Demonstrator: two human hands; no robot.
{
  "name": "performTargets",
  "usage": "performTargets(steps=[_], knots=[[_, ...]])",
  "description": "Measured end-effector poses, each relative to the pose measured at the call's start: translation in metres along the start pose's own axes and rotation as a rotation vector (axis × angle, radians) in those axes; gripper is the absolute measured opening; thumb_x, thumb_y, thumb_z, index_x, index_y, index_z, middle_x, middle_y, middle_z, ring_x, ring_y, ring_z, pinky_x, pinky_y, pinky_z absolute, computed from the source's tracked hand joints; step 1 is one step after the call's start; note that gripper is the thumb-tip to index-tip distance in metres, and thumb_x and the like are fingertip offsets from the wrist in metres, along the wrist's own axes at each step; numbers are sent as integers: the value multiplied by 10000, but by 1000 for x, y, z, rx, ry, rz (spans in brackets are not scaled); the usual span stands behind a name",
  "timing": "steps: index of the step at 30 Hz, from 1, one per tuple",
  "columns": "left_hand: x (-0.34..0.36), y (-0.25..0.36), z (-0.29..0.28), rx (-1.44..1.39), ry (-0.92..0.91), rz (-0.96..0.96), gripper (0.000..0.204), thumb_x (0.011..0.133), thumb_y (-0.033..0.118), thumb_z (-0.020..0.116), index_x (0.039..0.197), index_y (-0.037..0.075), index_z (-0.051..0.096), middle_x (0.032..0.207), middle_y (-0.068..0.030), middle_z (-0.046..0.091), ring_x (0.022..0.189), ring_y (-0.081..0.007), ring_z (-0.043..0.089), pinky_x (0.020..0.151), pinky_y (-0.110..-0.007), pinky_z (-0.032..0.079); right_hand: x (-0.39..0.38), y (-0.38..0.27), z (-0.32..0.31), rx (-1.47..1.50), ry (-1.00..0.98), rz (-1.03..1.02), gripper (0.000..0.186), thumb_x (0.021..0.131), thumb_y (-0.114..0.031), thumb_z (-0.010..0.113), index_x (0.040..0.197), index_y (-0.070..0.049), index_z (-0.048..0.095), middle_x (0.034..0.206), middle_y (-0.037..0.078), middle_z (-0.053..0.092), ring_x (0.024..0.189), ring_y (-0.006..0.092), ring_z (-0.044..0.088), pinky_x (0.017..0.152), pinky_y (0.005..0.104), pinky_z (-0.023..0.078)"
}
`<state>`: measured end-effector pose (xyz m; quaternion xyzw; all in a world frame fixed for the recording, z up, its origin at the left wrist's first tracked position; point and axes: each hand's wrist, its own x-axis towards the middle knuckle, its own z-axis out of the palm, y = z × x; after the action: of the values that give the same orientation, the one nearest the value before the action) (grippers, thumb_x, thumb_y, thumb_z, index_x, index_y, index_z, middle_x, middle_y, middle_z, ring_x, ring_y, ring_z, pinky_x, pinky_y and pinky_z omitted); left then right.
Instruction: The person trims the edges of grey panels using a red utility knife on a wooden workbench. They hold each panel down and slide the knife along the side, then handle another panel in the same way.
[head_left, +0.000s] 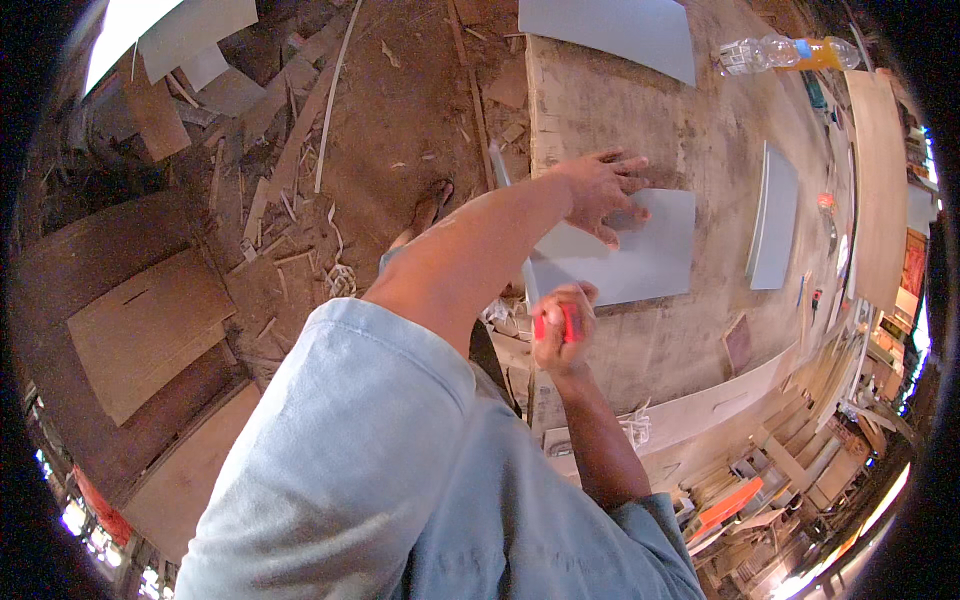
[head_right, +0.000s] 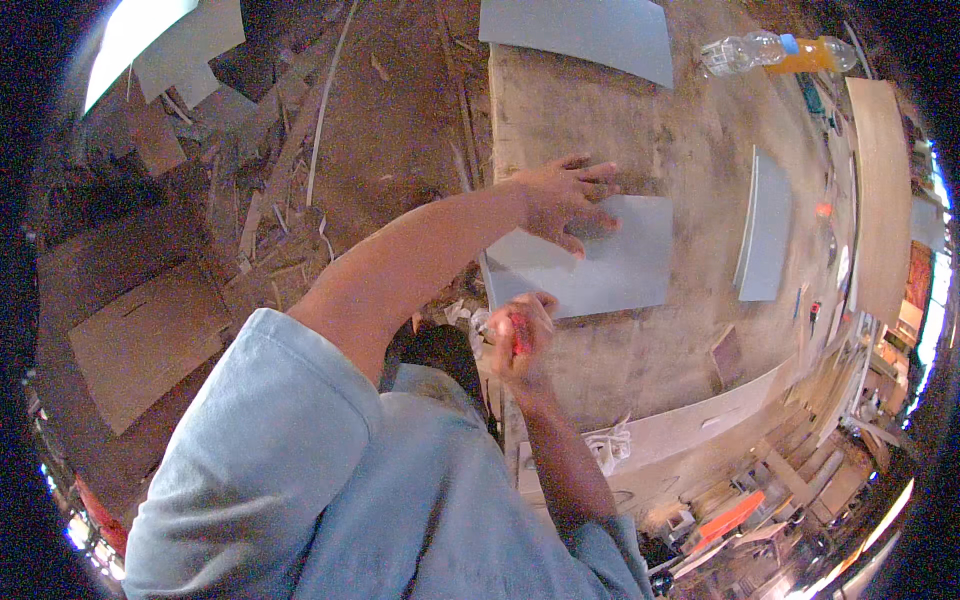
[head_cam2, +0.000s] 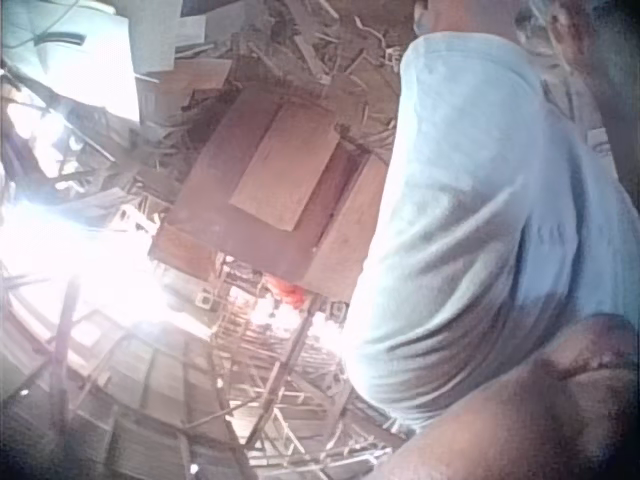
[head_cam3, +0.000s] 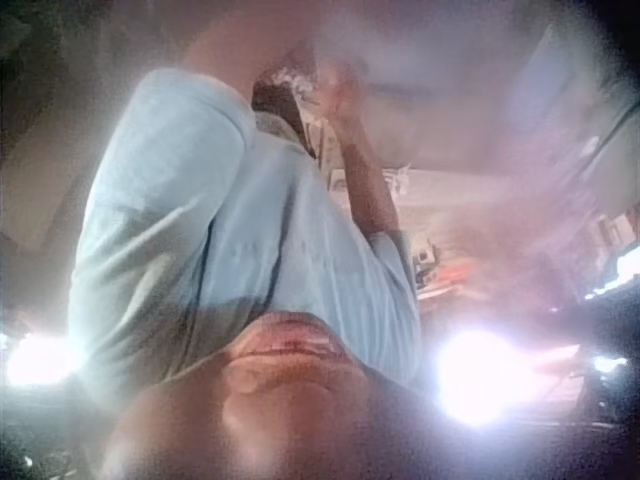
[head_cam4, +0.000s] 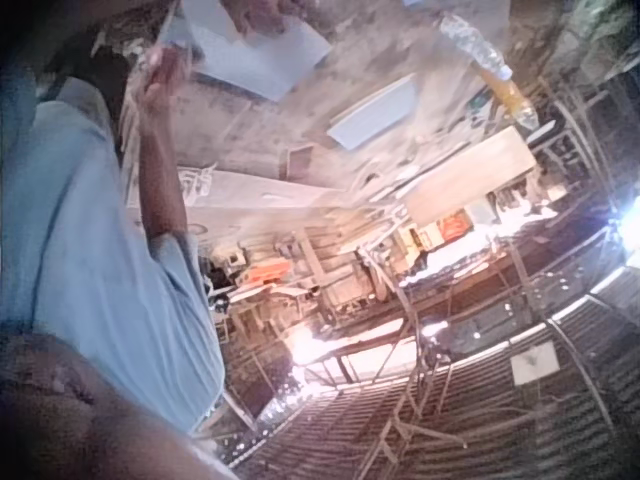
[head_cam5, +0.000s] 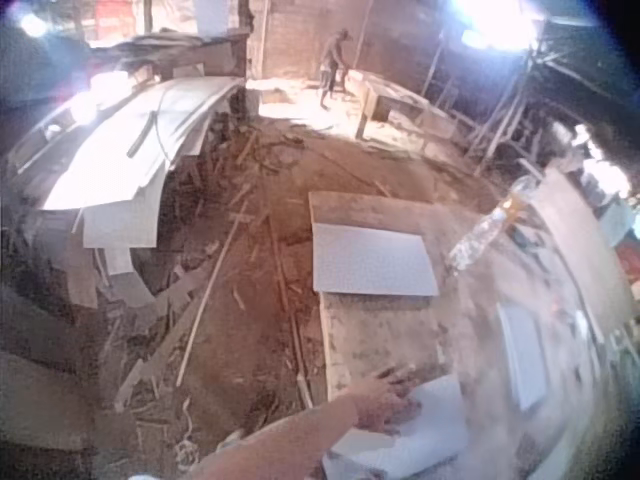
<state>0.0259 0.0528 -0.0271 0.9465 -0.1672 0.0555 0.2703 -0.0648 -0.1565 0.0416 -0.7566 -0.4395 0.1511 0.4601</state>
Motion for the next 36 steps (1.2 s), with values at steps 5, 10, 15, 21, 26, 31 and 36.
performTargets(steps=[5,10,15,21,26,31,36], knots=[[1,-5,-6,60,-37,-1,762,813,741,628,1469,371,513,1629,-89,348,1562,-331,127,1249,-582,107,4,9,7,15,9,-129,226,969,-194,467,777,-99,536,704,31,608,774,207,514,964,444,331],[1,-1,-1,0,-27,-7,748,821,723,634,1474,382,503,1632,-90,341,1563,-332,119,1251,-582,101,3,-9,-2,21,26,-47,213,957,-188,465,774,-98,527,740,33,620,773,237,520,919,433,360],[3,-2,0,49,-10,-2,745,826,728,625,1477,388,497,1631,-68,345,1563,-329,119,1252,-575,115,17,6,10,-72,-6,-108,259,974,-232,463,754,-103,509,718,28,617,770,228,530,934,434,348],[-2,6,-7,54,-69,-46,727,842,732,603,1480,406,486,1647,-27,319,1569,-288,97,1269,-526,104,-5,-13,-8,31,44,-55,206,945,-233,498,799,-90,522,725,44,623,805,231,515,915,423,357],[1,3,-6,77,-52,-40,723,844,732,602,1479,407,488,1638,-41,336,1567,-294,106,1270,-521,98,5,-3,0,-40,16,-87,186,934,-192,513,781,-88,527,726,48,627,756,236,521,896,419,369],[1,2,-1,37,-22,-16,750,817,720,646,1474,390,500,1624,-72,358,1563,-332,115,1256,-566,115,-14,7,1,28,97,-50,204,947,-185,506,766,-96,537,725,45,631,723,233,542,902,412,367],[0,-3,-3,42,-16,-23,742,810,714,658,1464,394,513,1624,-67,360,1563,-323,120,1256,-559,112,-1,-6,-6,75,82,-81,233,981,-223,504,789,-104,561,726,37,640,746,214,561,963,448,344]])
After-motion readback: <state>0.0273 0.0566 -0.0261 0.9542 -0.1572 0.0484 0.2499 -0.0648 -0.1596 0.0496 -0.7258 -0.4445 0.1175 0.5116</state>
